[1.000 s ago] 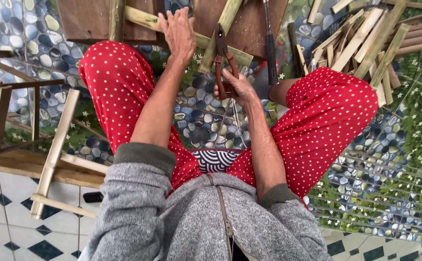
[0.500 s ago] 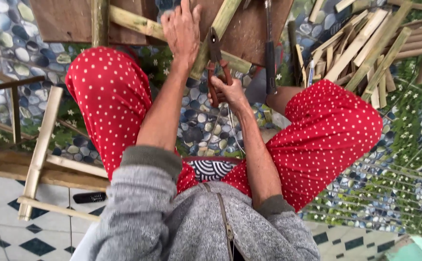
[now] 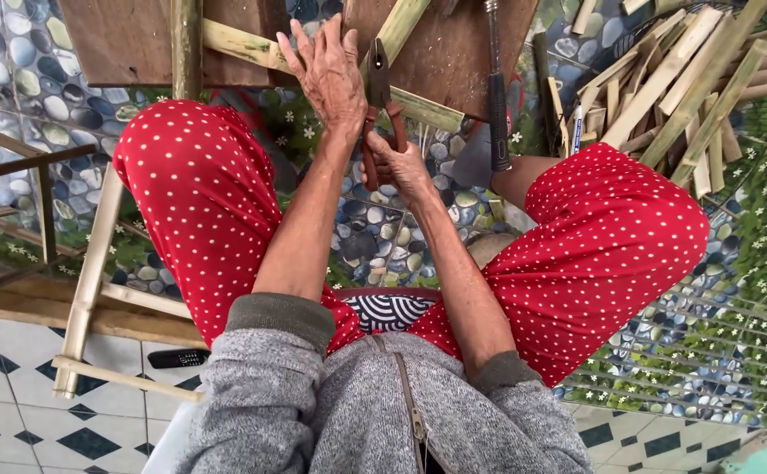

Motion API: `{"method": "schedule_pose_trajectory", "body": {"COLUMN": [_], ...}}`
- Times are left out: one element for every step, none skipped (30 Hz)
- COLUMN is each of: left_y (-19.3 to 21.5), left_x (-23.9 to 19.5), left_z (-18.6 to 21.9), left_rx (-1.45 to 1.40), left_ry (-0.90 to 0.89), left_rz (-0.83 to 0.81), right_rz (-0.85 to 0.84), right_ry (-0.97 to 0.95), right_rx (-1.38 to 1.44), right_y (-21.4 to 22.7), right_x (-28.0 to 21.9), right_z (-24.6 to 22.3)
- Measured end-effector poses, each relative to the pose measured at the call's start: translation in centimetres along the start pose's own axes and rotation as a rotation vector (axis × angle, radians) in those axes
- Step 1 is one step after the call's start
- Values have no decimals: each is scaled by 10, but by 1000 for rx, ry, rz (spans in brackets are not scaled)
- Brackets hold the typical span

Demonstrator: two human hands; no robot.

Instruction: The person assembles a bamboo frame by fitting pieces together and securing them with a hammer and pliers. They work on a small bamboo structure, using tools to fasten the joints.

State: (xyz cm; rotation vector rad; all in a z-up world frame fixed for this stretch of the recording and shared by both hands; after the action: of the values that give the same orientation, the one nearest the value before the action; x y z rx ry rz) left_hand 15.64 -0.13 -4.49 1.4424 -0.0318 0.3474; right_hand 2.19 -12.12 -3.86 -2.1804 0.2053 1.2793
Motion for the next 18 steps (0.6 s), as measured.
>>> {"method": "schedule_pose_trajectory", "body": {"left_y": [1,5,13,21,23,25,26,28,30,32,29,24,20,18,16,16,20,24], "left_x": [1,5,8,13,13,17,20,22,24,20,17,16,16,17,17,9,9,11], "left_z": [0,-2,0,3,1,3,5,5,6,5,5,4,3,4,6,0,1,3], "left_rx": [21,24,49,71,70,61,52,54,54,57,61,87,112,105,85,76,81,85], "left_ry": [14,19,-12,-41,-34,-53,-72,-70,-65,-59,-56,-20,16,16,12,14,21,8], "left_rz": [-22,-26,14,59,59,56,53,52,61,59,47,34,20,23,14,-4,-11,-3], "right_rz": [11,11,-7,-26,-26,-65,-105,-106,-45,22,28,47,67,70,22,-28,-28,-43], "right_ry": [2,-5,-10,-11,-13,-6,1,-1,8,8,-4,0,5,12,3,-22,-32,-50], "right_rx": [-8,-10,-12,-17,-24,-7,9,8,-11,-29,-28,-35,-43,-46,-43,-40,-44,-58], "right_y": [-1,-2,-4,-6,-2,-2,-2,-3,2,10,8,8,7,11,10,8,11,11], "right_x": [0,-1,-2,-3,-3,-1,2,6,10,11,8,7,5,9,14,14,14,16], "right_z": [0,-2,-2,-6,-2,-2,-1,-1,-1,2,3,0,-4,-7,-8,-1,-1,0]}}
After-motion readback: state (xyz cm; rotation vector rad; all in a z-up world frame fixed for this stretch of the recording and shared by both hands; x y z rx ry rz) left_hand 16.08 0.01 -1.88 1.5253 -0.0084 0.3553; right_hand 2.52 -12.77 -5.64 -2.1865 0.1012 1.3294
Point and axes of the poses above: each hand's wrist, its own x-axis towards the middle knuckle, its own y-axis out of the back of the hand, z = x × y, the point moved 9 cm from there along x, towards the middle knuckle, and after that the axes turned 13 degrees about x, right-handed, at the moved point
